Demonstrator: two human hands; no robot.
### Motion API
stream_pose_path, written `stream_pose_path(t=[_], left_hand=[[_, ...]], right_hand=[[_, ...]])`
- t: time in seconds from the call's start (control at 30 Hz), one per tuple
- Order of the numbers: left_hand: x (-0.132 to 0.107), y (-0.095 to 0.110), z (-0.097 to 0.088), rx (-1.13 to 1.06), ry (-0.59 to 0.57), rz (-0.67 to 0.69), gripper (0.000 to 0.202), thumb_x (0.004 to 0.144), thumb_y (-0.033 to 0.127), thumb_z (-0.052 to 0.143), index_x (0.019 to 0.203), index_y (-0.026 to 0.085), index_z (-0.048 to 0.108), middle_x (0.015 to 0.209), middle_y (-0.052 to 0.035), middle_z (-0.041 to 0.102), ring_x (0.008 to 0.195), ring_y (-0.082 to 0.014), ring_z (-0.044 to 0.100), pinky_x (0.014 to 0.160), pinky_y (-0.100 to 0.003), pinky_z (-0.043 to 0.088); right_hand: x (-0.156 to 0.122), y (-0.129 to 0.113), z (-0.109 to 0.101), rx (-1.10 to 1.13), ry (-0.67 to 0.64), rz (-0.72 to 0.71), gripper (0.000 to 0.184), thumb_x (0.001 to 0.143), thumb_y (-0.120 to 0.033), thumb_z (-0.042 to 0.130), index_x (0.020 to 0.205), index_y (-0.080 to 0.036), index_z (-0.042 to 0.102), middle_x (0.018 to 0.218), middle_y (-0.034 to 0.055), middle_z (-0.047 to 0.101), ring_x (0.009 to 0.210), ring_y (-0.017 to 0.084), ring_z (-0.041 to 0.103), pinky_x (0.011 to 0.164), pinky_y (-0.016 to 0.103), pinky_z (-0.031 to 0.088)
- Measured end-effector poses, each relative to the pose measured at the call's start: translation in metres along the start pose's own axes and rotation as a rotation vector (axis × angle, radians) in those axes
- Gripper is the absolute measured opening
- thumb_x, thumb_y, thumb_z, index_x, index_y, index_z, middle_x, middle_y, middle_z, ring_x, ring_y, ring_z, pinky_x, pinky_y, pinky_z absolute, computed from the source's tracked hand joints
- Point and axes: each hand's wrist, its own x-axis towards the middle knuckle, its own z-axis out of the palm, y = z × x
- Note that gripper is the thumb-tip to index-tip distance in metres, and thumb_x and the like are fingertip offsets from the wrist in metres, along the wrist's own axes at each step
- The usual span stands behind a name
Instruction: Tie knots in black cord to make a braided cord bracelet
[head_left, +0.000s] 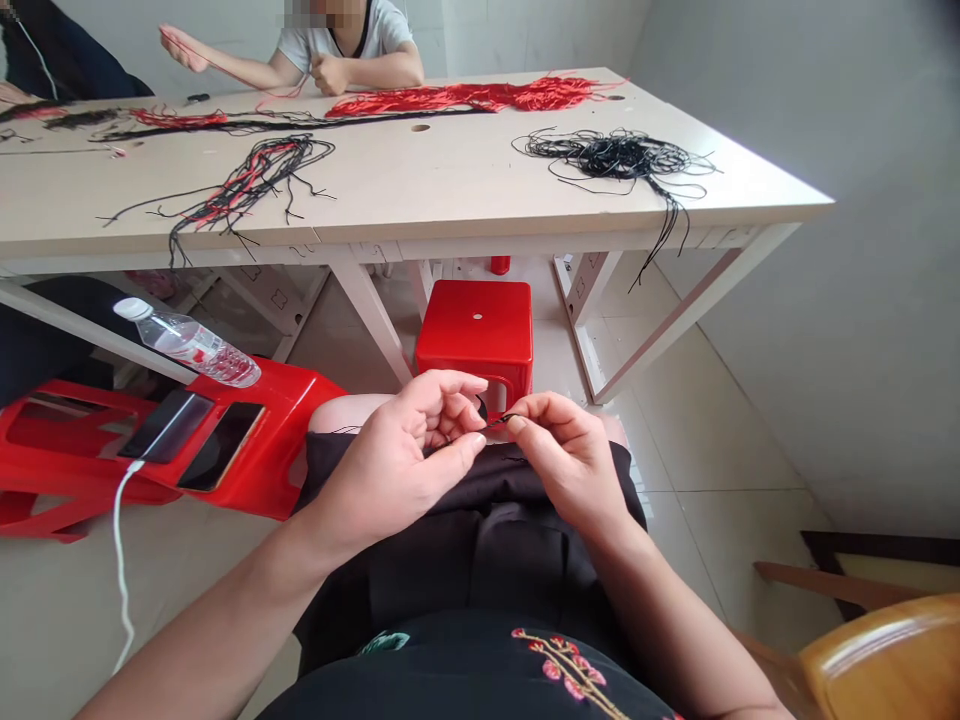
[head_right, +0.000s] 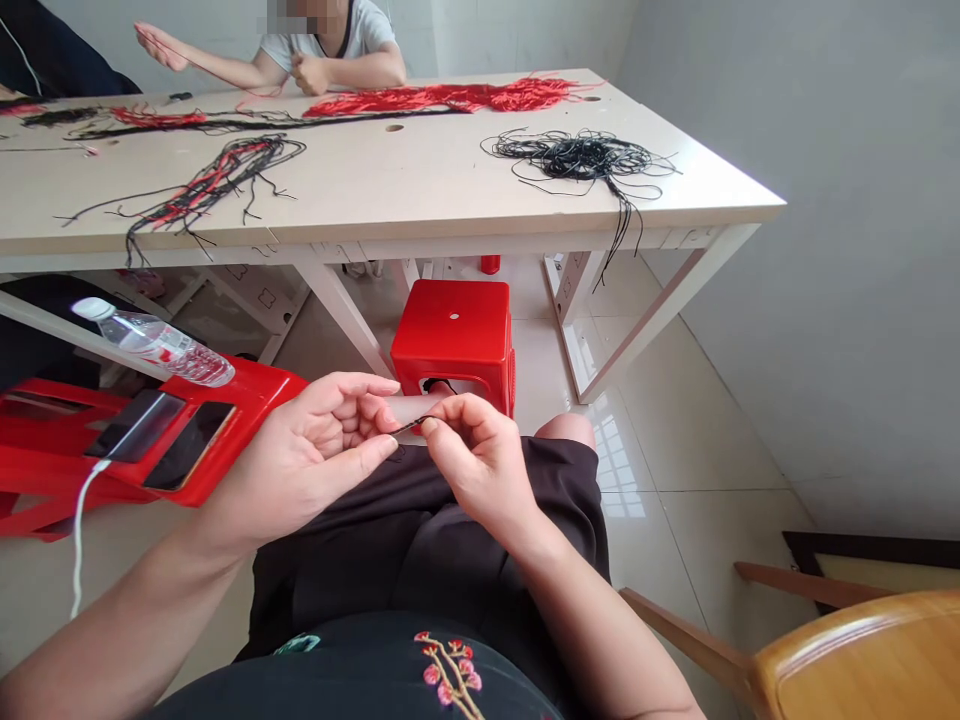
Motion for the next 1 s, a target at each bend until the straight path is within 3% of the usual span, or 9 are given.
stream_pose_path(t=[0.2, 0.4, 0.77, 1.0], left_hand=[[0.002, 0.003, -0.015, -0.008, 0.136, -0.067, 0.023, 0.07, 0.021, 0.069, 0.09, 0.016, 0.059, 0.071, 0.001, 0.059, 0.067, -0.009, 0.06, 0.064, -0.02, 0.052], [-0.001, 0.003, -0.024, -0.03, 0.11, -0.052, 0.021, 0.068, 0.017, 0.069, 0.087, 0.02, 0.061, 0.072, -0.0004, 0.063, 0.072, -0.0138, 0.065, 0.069, -0.026, 0.055], [-0.006, -0.002, -0.031, 0.006, 0.137, -0.022, 0.018, 0.075, 0.02, 0.065, 0.093, 0.022, 0.06, 0.074, -0.0009, 0.065, 0.069, -0.012, 0.064, 0.067, -0.023, 0.055], [-0.007, -0.001, -0.03, 0.018, 0.148, 0.018, 0.022, 0.073, 0.017, 0.066, 0.093, 0.021, 0.061, 0.079, -0.0014, 0.064, 0.077, -0.0134, 0.064, 0.072, -0.025, 0.055]], right_hand=[[0.003, -0.002, -0.004, 0.041, -0.009, 0.042, 0.016, 0.074, -0.029, 0.061, 0.065, -0.017, 0.054, 0.052, -0.0055, 0.044, 0.046, 0.005, 0.03, 0.044, 0.02, 0.027], [0.002, -0.002, -0.004, 0.042, -0.006, 0.035, 0.015, 0.073, -0.029, 0.062, 0.066, -0.018, 0.055, 0.053, -0.0054, 0.044, 0.045, 0.005, 0.029, 0.042, 0.02, 0.026], [0.0, 0.003, -0.002, 0.054, -0.01, 0.087, 0.019, 0.07, -0.033, 0.066, 0.064, -0.016, 0.058, 0.05, -0.0057, 0.042, 0.044, 0.004, 0.025, 0.041, 0.019, 0.02], [0.001, 0.005, -0.002, 0.116, -0.004, 0.09, 0.018, 0.073, -0.031, 0.065, 0.067, -0.017, 0.057, 0.052, -0.0058, 0.042, 0.044, 0.004, 0.025, 0.042, 0.02, 0.023]])
